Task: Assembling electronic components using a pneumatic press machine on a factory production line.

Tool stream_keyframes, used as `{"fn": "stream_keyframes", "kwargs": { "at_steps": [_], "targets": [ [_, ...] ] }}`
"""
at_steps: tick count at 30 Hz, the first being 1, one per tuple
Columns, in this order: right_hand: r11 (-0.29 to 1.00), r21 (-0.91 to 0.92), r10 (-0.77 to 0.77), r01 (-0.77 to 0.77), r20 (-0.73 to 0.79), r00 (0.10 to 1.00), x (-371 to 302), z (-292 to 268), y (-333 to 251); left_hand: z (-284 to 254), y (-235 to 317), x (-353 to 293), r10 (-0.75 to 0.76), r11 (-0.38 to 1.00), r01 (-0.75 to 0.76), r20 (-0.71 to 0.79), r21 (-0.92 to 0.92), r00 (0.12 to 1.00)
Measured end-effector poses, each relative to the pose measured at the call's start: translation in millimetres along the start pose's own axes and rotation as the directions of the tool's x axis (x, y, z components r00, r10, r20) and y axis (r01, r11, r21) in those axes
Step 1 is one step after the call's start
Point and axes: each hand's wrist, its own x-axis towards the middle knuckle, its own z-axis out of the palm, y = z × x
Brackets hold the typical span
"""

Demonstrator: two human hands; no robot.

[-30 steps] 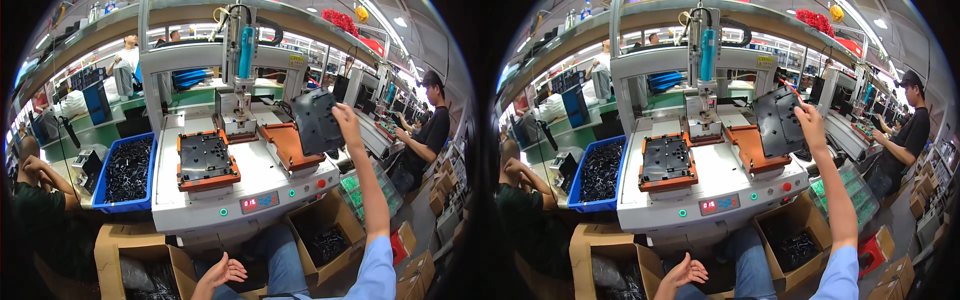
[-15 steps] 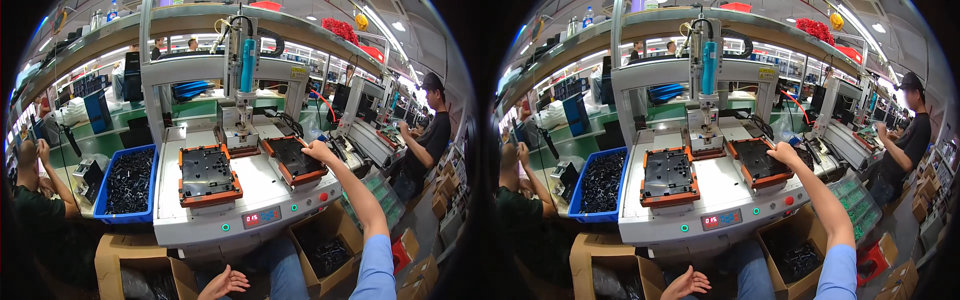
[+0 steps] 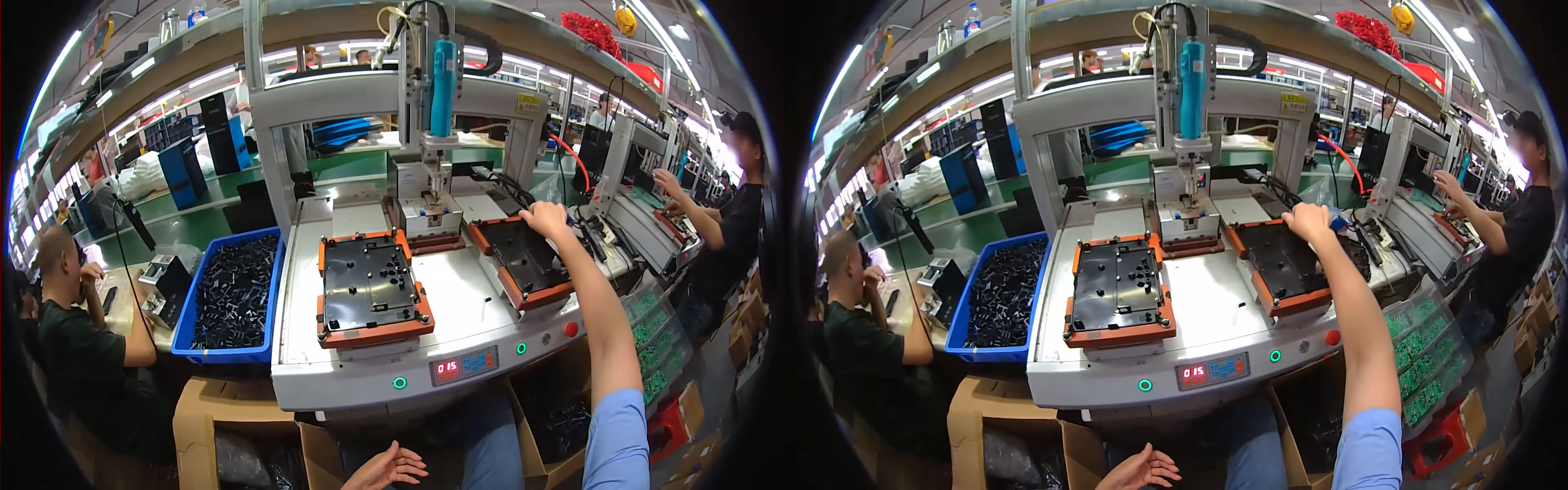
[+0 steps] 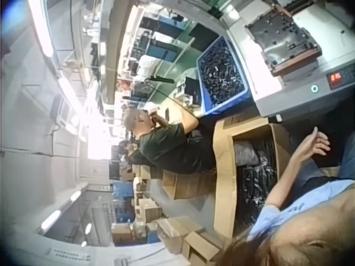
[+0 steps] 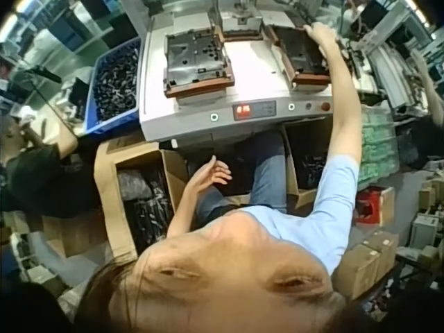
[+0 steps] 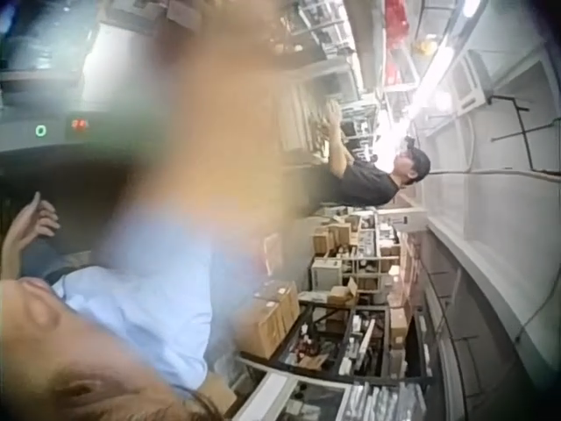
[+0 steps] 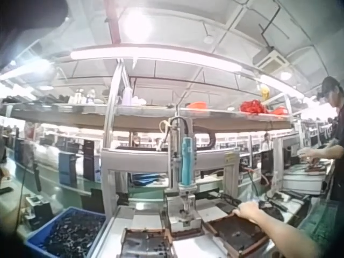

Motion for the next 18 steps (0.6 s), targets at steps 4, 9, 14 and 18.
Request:
{"fn": "stream_keyframes", "kwargs": {
  "at_steps": [4,9,14,18],
  "targets": [
    [0.962,0.202,0.177,-0.186,0.059,0.982,24,16,11,4,3,2,-0.021,1.000,0.021,0.005,0.009,1.000],
    [0.923,0.329,0.202,-0.200,0.028,0.979,21,18,10,4,-1,8,-0.027,1.000,0.027,0.009,0.011,1.000],
    [0.870,0.492,0.030,-0.037,0.022,0.999,-39,-21,35,-4,0,5,-0.025,1.000,0.025,-0.006,0.010,1.000],
    [0.846,0.533,0.110,0.005,-0.184,0.977,-133,-28,55,-1,0,5,0.002,1.000,-0.002,-0.002,0.003,1.000]
  ]
}}
